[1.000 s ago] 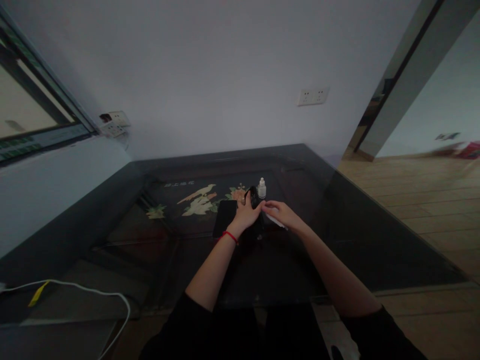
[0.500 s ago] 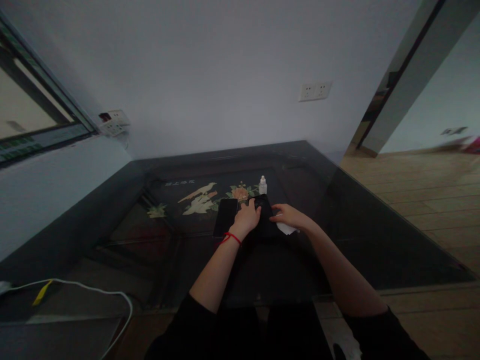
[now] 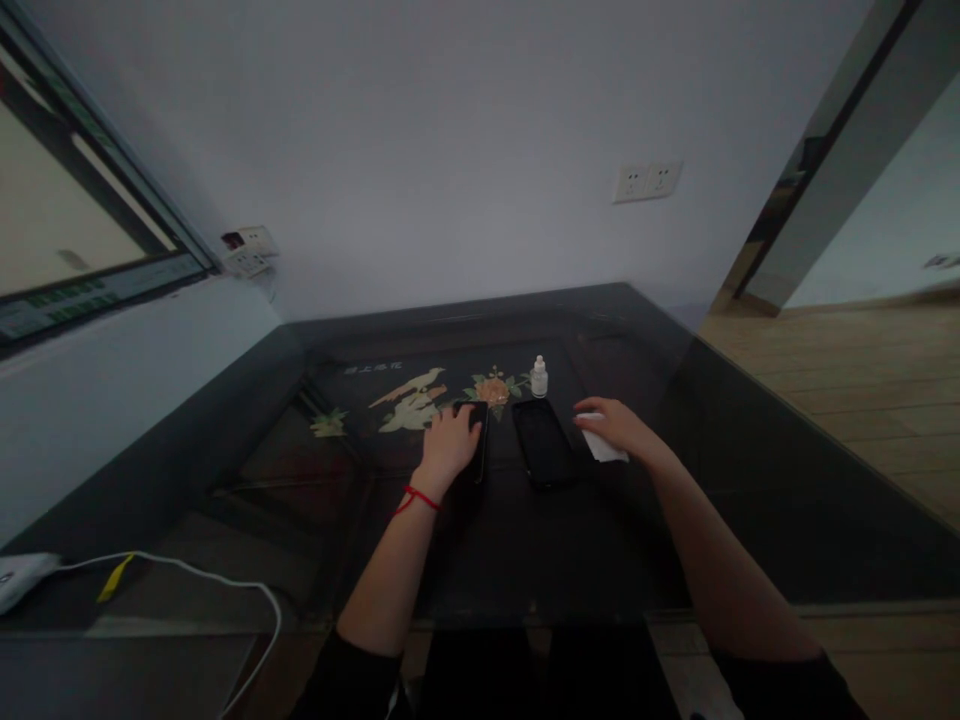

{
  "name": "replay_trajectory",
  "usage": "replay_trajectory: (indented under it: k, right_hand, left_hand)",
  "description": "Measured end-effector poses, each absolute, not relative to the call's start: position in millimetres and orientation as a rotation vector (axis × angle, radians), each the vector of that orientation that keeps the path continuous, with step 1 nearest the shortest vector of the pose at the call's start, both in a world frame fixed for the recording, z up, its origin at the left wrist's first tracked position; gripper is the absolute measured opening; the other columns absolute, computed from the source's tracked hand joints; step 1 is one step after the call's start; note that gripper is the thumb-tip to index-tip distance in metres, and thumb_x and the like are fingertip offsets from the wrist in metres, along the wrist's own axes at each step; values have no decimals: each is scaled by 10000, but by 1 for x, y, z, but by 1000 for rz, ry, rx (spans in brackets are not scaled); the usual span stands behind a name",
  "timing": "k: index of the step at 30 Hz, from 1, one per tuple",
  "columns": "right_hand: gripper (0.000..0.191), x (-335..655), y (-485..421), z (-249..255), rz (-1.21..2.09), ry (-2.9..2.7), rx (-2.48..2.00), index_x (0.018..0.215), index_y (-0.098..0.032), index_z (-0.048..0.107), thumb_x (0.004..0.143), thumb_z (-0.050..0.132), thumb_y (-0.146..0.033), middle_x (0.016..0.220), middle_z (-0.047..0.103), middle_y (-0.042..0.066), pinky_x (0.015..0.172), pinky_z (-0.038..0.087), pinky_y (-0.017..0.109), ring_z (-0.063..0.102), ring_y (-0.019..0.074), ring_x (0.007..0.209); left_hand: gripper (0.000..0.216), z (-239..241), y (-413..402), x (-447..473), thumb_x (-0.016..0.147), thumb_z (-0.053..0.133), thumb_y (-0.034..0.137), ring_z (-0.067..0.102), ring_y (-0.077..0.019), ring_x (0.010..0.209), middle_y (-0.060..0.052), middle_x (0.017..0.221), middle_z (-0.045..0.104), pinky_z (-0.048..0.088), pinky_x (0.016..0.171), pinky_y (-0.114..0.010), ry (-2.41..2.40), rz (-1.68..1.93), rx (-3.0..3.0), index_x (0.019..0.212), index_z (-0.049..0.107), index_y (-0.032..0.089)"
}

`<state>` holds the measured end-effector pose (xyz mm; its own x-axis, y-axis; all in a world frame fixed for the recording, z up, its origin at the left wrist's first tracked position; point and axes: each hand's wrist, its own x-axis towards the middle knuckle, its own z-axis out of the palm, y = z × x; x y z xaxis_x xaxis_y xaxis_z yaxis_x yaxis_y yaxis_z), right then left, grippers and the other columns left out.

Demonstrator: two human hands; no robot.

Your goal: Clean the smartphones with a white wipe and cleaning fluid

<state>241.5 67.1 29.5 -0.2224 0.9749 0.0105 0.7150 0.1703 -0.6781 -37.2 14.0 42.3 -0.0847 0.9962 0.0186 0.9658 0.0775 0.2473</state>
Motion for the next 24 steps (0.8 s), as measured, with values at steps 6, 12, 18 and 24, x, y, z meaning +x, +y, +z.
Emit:
replay_trajectory:
  k: [6, 12, 18, 24]
  right_hand:
    - [591, 212, 47, 40, 1315, -1689, -1104, 1259, -206, 560, 672, 621, -190, 1097, 669, 51, 763, 473, 297, 615, 195, 898]
    - [419, 156, 38, 21, 1522, -1428, -1101, 1020, -141, 679, 605, 706, -193, 854, 700, 34, 685, 459, 271, 618, 178, 762]
    - [99, 117, 40, 5, 1675, -1229, -1146, 703, -137, 637, 649, 679, -207, 629, 627, 1, 538, 425, 221, 566, 135, 600]
    - [116, 97, 35, 7, 1736, -1123, -1071, 820, -168, 592, 717, 607, -219, 717, 656, 13, 617, 508, 265, 622, 152, 672]
  left_hand:
    - [582, 30, 15, -80, 832, 455, 588, 571, -345, 1087, -240, 1150, 592, 441, 825, -375, 2269, 104, 1760, 1146, 524, 103]
    - [612, 15, 27, -73, 735, 588, 596, 604, -322, 1044, -212, 1154, 613, 453, 787, -332, 2203, 167, 1744, 1121, 535, 123]
    - [620, 7, 32, -78, 662, 685, 565, 621, -332, 1007, -218, 1068, 652, 466, 782, -352, 2179, 318, 1714, 1057, 561, 104]
    - [354, 6, 36, -74, 636, 755, 326, 632, -307, 994, -149, 983, 694, 463, 828, -345, 1895, 663, 1536, 916, 629, 150]
